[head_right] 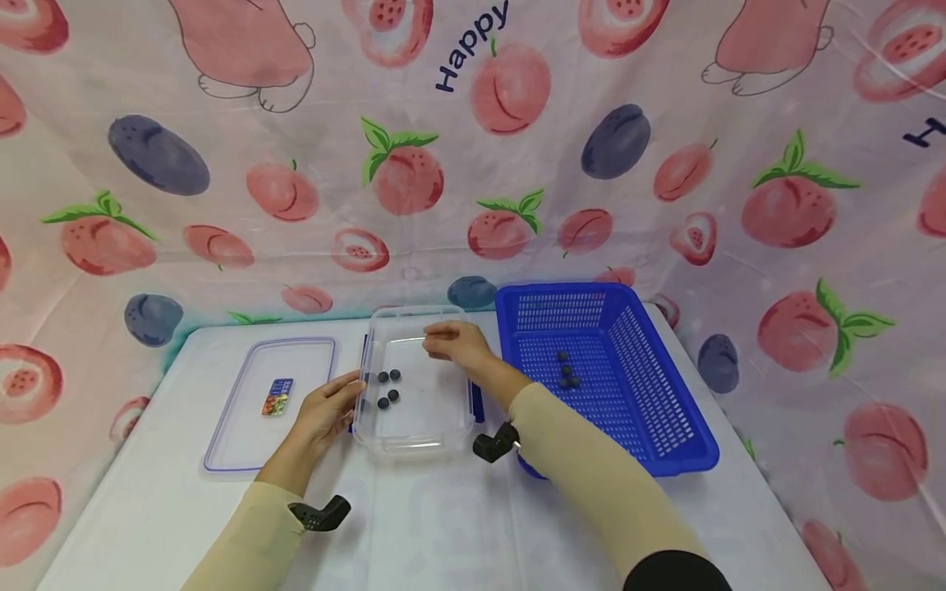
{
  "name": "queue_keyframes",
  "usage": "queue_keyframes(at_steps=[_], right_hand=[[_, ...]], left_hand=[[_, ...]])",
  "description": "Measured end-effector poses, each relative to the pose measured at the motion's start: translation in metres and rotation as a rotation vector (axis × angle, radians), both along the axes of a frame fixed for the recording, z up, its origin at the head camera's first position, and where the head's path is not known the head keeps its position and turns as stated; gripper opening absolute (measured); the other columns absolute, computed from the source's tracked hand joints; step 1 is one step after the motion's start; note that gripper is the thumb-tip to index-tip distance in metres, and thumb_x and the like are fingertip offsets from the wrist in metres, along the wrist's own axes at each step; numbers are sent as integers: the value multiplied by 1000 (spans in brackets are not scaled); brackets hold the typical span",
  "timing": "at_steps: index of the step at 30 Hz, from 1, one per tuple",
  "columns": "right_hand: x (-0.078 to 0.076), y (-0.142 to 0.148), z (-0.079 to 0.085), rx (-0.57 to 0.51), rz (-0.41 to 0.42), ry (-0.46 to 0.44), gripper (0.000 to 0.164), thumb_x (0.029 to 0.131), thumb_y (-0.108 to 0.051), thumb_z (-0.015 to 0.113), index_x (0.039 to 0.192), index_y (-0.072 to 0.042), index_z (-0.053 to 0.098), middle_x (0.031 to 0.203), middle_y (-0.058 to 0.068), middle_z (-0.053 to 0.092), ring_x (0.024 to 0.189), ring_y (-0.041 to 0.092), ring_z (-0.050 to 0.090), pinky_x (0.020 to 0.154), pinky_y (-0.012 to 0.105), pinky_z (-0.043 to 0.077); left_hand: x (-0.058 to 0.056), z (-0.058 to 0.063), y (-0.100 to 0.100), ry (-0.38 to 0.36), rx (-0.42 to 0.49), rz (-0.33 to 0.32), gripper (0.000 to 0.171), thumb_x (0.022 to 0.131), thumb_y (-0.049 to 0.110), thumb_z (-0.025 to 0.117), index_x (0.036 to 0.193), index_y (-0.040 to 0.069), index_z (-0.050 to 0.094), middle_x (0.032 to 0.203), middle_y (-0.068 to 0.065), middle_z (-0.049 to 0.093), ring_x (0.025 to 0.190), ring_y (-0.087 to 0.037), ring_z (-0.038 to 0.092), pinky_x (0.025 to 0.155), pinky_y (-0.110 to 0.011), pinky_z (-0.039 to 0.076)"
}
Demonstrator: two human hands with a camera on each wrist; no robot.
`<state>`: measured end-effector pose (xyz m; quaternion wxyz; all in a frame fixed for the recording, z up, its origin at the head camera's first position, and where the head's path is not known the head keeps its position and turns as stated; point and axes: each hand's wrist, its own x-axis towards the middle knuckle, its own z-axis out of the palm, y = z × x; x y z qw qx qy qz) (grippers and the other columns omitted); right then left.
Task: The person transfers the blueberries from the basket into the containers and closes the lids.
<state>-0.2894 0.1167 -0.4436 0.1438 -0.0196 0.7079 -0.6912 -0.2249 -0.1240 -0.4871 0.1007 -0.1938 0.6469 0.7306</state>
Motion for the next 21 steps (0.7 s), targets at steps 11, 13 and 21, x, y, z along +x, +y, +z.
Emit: queue_keyframes(at_steps=[11,13,21], right_hand=[[-24,138,3,116,-174,156,48,98,-12,61,139,8,48,108,-1,64,93,4,65,99,37,52],[-23,156,-3,163,-210,137,48,98,-14,61,139,8,48,111,1,64,93,3,63,100,38,51],[-12,195,-25,425,-231,-10,48,101,-20,55,141,7,47,142,29,47,127,37,51,108,45,44]], left_hand=[[0,-1,0,0,5,6,46,91,15,70,135,7,59,88,11,64,79,-5,56,60,-15,50],[1,-2,1,1,7,8,46,91,15,71,135,7,59,88,12,64,79,-5,57,61,-15,50],[5,-2,3,7,3,17,48,91,17,72,135,7,59,87,11,64,77,-4,56,61,-15,50]])
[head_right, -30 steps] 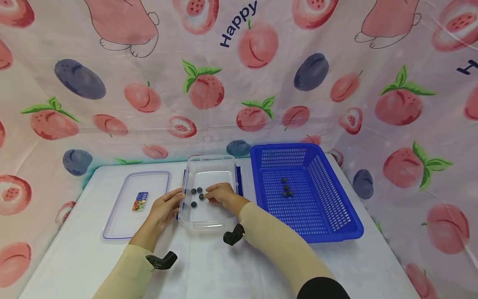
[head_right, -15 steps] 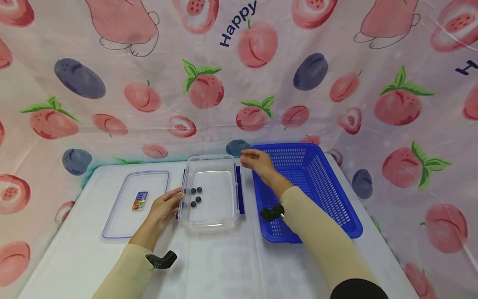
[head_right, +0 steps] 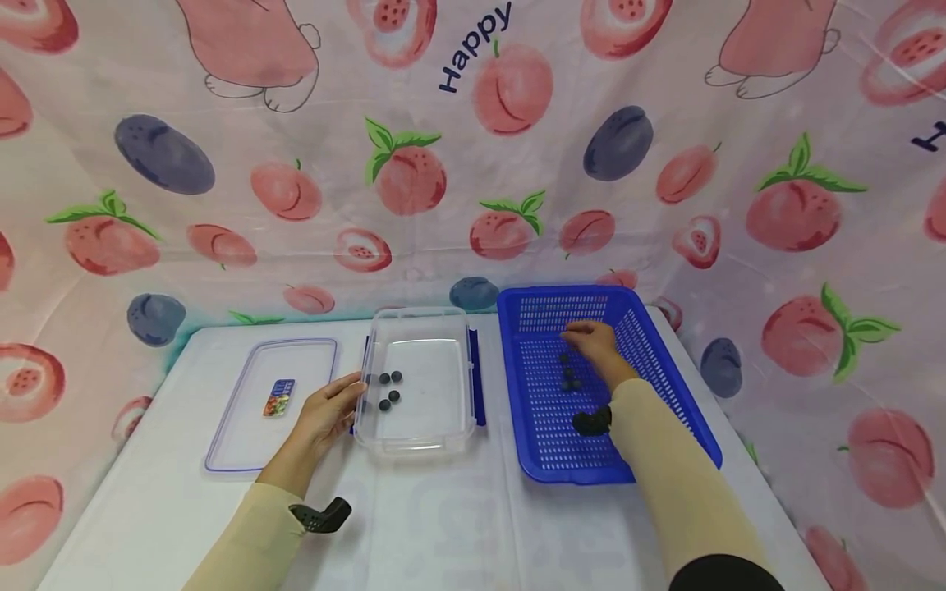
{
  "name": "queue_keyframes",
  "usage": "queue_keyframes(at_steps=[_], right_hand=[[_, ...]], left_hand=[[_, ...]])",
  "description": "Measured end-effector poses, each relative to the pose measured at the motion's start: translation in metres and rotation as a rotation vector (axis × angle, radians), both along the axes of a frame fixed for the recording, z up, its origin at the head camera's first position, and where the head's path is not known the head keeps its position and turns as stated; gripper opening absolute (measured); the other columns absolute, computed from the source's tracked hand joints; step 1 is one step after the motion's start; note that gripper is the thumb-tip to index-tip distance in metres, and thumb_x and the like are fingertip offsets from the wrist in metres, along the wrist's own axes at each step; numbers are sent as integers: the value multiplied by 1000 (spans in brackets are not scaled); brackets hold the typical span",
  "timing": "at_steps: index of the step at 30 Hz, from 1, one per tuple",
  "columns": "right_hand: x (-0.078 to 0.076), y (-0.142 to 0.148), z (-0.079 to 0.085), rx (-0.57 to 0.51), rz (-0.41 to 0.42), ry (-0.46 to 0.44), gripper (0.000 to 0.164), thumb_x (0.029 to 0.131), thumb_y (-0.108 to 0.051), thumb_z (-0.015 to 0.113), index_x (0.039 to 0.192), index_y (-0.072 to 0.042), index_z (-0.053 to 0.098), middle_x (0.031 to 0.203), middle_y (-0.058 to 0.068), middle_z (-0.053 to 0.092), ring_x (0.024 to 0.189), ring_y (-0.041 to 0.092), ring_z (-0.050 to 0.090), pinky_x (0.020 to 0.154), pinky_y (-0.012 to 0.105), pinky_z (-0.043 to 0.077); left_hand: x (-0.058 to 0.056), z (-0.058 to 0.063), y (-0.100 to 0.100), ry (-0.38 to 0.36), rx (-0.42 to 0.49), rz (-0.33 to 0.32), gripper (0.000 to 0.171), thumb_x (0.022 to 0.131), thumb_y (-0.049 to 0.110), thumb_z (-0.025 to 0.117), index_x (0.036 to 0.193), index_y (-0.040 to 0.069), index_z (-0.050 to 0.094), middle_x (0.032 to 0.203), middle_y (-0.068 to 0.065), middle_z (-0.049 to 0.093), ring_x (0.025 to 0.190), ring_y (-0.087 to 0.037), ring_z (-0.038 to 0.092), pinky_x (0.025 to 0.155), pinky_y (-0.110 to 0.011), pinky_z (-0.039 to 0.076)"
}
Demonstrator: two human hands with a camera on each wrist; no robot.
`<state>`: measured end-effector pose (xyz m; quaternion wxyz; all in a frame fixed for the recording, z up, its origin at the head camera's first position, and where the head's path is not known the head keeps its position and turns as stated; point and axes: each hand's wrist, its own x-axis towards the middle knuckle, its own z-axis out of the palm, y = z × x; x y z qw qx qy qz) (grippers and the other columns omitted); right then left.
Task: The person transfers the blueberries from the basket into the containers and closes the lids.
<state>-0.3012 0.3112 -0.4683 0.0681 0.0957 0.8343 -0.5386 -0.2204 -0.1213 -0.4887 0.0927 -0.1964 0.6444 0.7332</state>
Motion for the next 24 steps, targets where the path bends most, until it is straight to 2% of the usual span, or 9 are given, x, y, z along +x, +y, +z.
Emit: queue_keyframes(at_steps=[5,9,14,20,24], right_hand=[[3,6,-12,148,20,-6,43,99,-19,59,132,9,55,135,29,54,122,41,55,101,47,49],[2,9,-20,219,44,-3,41,98,-19,62,127,10,59,131,30,57,116,41,58,96,48,51],[-1,11,-28,237,59,-18,43,96,-19,64,127,11,59,131,30,57,117,42,58,96,47,52],[-1,8,-31,253,46,-20,43,94,-19,67,125,10,61,129,29,59,113,40,60,94,46,53],[-2,6,-32,280,54,-21,42,93,-19,68,124,9,62,130,28,59,117,40,57,96,48,51]], left_hand=[[0,-1,-1,-4,1,-1,49,90,18,73,135,8,59,85,10,63,76,-5,55,60,-15,49],[0,-1,-1,-4,-2,-2,49,90,18,73,135,8,59,84,9,62,75,-5,55,60,-15,49],[0,-1,-1,2,1,0,48,90,17,73,135,6,59,84,10,62,75,-5,55,60,-15,50],[-1,-2,-2,7,5,-4,48,90,16,72,135,6,59,86,9,62,75,-5,55,61,-15,50],[-1,-2,-3,3,3,-6,48,90,17,73,135,7,59,87,10,63,77,-5,56,61,-15,51]])
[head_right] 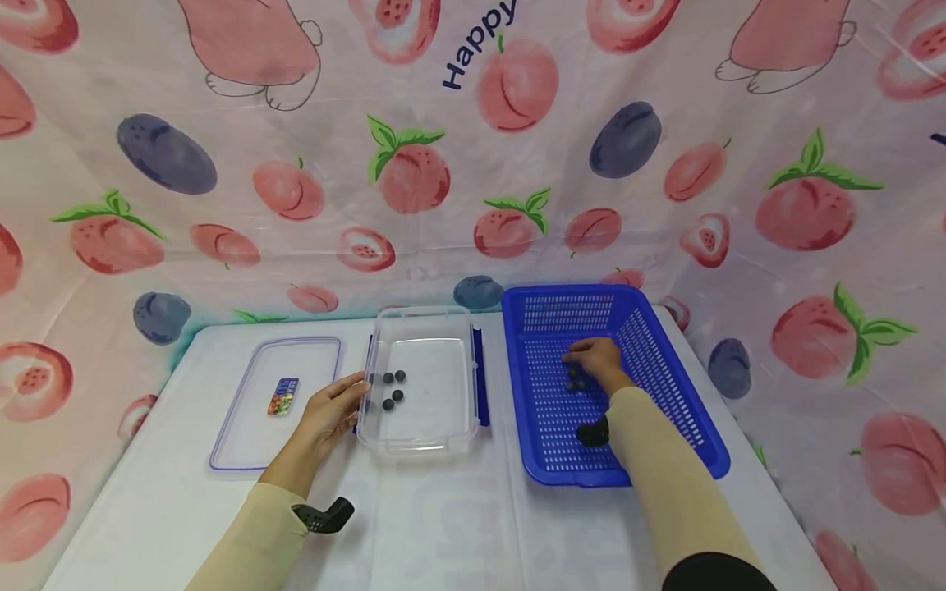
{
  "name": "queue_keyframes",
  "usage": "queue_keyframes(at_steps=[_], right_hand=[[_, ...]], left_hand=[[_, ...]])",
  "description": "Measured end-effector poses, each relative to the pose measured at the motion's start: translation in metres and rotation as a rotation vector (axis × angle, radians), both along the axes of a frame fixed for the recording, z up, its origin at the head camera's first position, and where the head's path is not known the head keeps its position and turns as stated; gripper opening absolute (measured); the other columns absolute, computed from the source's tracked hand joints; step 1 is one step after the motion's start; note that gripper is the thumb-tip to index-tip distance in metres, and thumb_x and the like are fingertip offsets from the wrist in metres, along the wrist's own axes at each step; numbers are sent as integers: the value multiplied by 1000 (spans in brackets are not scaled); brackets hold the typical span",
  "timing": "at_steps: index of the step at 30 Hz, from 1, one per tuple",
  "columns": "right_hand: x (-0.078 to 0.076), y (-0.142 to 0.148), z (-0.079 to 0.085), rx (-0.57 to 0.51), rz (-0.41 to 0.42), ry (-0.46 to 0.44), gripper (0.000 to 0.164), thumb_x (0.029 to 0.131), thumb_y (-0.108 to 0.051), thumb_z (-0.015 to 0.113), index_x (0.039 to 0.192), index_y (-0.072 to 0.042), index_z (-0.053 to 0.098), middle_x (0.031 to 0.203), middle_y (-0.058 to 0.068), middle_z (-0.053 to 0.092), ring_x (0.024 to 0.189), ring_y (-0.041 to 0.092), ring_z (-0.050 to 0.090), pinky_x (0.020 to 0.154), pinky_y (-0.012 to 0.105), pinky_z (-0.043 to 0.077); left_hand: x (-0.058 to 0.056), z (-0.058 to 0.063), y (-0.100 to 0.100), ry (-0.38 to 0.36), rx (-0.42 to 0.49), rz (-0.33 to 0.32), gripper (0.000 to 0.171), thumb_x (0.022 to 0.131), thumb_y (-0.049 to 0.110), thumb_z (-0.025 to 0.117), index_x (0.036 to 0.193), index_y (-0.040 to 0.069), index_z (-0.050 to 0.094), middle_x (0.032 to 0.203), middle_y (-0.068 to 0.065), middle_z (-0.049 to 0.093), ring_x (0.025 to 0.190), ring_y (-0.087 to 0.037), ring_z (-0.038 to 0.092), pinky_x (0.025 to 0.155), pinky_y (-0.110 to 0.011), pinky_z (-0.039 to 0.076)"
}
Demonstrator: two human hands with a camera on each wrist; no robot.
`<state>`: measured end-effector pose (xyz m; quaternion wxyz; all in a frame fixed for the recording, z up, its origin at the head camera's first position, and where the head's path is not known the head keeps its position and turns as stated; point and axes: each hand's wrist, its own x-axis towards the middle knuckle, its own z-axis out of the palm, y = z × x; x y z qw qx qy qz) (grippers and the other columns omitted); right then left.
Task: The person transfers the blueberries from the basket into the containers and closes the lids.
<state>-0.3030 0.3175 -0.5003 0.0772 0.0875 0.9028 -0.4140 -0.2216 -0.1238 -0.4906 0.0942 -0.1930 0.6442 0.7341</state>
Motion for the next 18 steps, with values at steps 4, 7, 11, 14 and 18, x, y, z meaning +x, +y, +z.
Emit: queue_keyframes(at_steps=[4,7,11,14,18], right_hand=[[-1,-1,0,23,-5,-13,42,94,-20,68,125,8,62,132,27,58,123,41,53,102,51,45],[0,-2,2,25,-13,-27,42,94,-20,67,126,7,62,133,27,57,125,42,50,106,52,42],[2,-2,5,16,-22,-41,42,94,-21,67,126,6,63,133,27,57,127,42,50,109,53,39],[2,0,6,-12,-26,-46,42,95,-21,65,125,7,62,131,27,59,123,41,53,106,52,42],[1,2,6,-104,-49,-50,42,95,-19,65,127,9,60,127,26,62,113,34,62,101,47,49]], left_hand=[[0,0,0,-2,0,-1,48,90,17,72,135,7,60,88,10,64,78,-5,57,61,-15,51],[-1,1,0,-4,1,-1,48,90,17,72,135,8,59,88,10,63,77,-5,57,61,-15,51],[-1,2,0,-5,2,-4,49,90,18,73,136,8,59,89,10,63,78,-5,56,61,-15,50],[-1,3,0,-5,3,-5,49,90,18,73,136,8,59,89,10,63,78,-5,56,61,-15,50],[-1,3,0,-9,0,-4,48,90,18,73,135,8,59,90,10,63,79,-5,56,61,-15,50]])
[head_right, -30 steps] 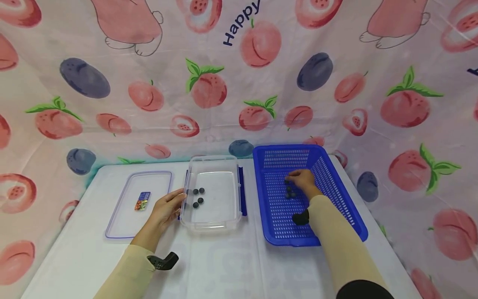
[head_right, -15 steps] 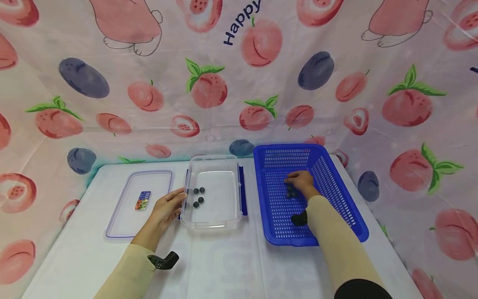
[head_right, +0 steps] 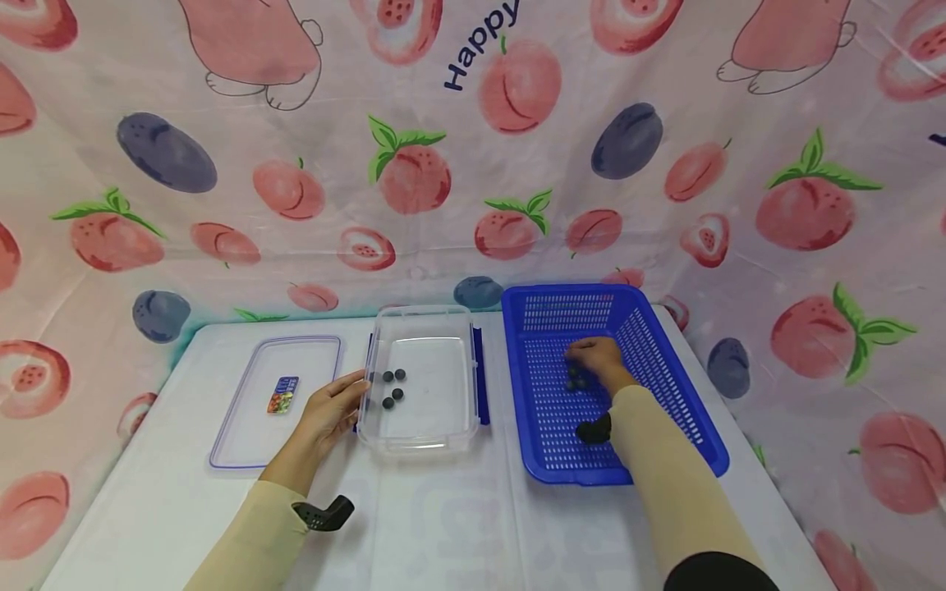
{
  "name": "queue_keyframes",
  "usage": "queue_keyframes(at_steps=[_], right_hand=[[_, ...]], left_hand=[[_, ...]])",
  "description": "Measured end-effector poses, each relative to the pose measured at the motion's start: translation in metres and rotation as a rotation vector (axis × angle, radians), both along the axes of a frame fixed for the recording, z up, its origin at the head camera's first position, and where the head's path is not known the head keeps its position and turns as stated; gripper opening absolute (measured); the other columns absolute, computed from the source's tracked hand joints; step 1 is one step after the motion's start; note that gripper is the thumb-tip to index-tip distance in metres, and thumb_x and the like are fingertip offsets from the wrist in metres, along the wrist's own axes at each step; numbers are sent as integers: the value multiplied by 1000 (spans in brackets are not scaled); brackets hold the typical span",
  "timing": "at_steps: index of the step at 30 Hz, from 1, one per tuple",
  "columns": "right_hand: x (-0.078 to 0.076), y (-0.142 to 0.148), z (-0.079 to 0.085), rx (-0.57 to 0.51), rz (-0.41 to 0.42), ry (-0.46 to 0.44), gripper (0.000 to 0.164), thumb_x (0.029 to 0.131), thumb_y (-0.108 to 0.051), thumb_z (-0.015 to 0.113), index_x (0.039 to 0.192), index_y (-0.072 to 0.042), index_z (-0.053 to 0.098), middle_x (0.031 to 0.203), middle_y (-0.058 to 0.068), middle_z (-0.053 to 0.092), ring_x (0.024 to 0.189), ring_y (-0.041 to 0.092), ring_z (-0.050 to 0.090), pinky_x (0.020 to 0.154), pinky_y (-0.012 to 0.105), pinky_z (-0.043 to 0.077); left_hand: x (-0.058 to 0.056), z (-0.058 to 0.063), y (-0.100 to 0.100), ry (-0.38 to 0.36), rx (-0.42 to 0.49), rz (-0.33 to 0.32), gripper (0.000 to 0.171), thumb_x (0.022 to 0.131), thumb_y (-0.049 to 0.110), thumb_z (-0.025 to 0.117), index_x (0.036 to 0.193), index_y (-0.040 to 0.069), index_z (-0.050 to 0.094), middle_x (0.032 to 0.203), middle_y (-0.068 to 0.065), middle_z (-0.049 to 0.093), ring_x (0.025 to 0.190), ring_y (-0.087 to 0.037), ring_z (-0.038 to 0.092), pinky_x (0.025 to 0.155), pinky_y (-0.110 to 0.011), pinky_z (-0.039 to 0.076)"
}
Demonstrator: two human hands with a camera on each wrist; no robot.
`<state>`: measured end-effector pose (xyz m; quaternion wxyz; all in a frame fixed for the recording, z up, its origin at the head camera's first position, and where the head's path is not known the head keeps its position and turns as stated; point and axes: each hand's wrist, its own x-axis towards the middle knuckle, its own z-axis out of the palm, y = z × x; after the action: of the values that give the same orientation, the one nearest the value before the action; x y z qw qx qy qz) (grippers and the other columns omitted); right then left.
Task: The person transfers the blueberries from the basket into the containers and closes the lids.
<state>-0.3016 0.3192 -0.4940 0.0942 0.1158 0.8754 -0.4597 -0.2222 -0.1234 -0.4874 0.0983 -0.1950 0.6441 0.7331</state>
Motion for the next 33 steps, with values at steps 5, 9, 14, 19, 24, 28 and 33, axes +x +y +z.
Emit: queue_keyframes(at_steps=[5,9,14,19,24,28,33], right_hand=[[1,3,2,-132,-14,15,43,96,-12,63,130,13,55,121,21,66,95,15,68,95,38,54],[4,4,7,-251,-52,-9,44,97,-9,61,134,12,51,104,5,71,86,2,66,92,31,55],[7,1,17,-393,-76,-51,50,98,-10,60,141,10,45,91,-11,66,82,-4,64,92,27,54],[11,-2,24,-471,-55,-80,54,98,-13,60,144,8,41,90,-15,65,85,-5,65,97,27,50],[18,-4,31,-515,6,-109,58,99,-18,60,147,6,37,91,-18,66,90,-5,65,108,34,41],[26,-8,37,-510,78,-128,62,99,-22,60,148,5,35,104,-15,68,95,-4,65,114,38,34],[35,-15,45,-521,139,-116,65,99,-23,61,149,6,32,130,-3,62,98,-5,63,116,41,31]], left_hand=[[1,0,1,-9,-12,3,47,90,19,73,135,9,60,91,9,63,80,-6,57,62,-16,51],[1,-1,0,-7,-14,-1,48,90,19,73,135,9,60,91,9,63,80,-6,57,62,-16,51],[1,0,0,-2,-6,-5,48,90,19,73,136,9,59,91,10,63,80,-5,56,62,-15,51],[1,0,0,-5,-4,-5,50,90,20,73,136,10,59,91,10,62,80,-5,56,62,-14,50],[1,-1,0,-2,-5,-5,49,90,20,73,136,9,59,90,10,62,79,-5,55,61,-15,50],[1,-1,0,-2,-4,-6,49,90,19,73,136,10,59,90,10,62,79,-5,56,61,-15,50],[1,0,0,-4,-2,-7,50,90,20,73,137,10,59,91,10,62,80,-5,56,62,-15,50]])
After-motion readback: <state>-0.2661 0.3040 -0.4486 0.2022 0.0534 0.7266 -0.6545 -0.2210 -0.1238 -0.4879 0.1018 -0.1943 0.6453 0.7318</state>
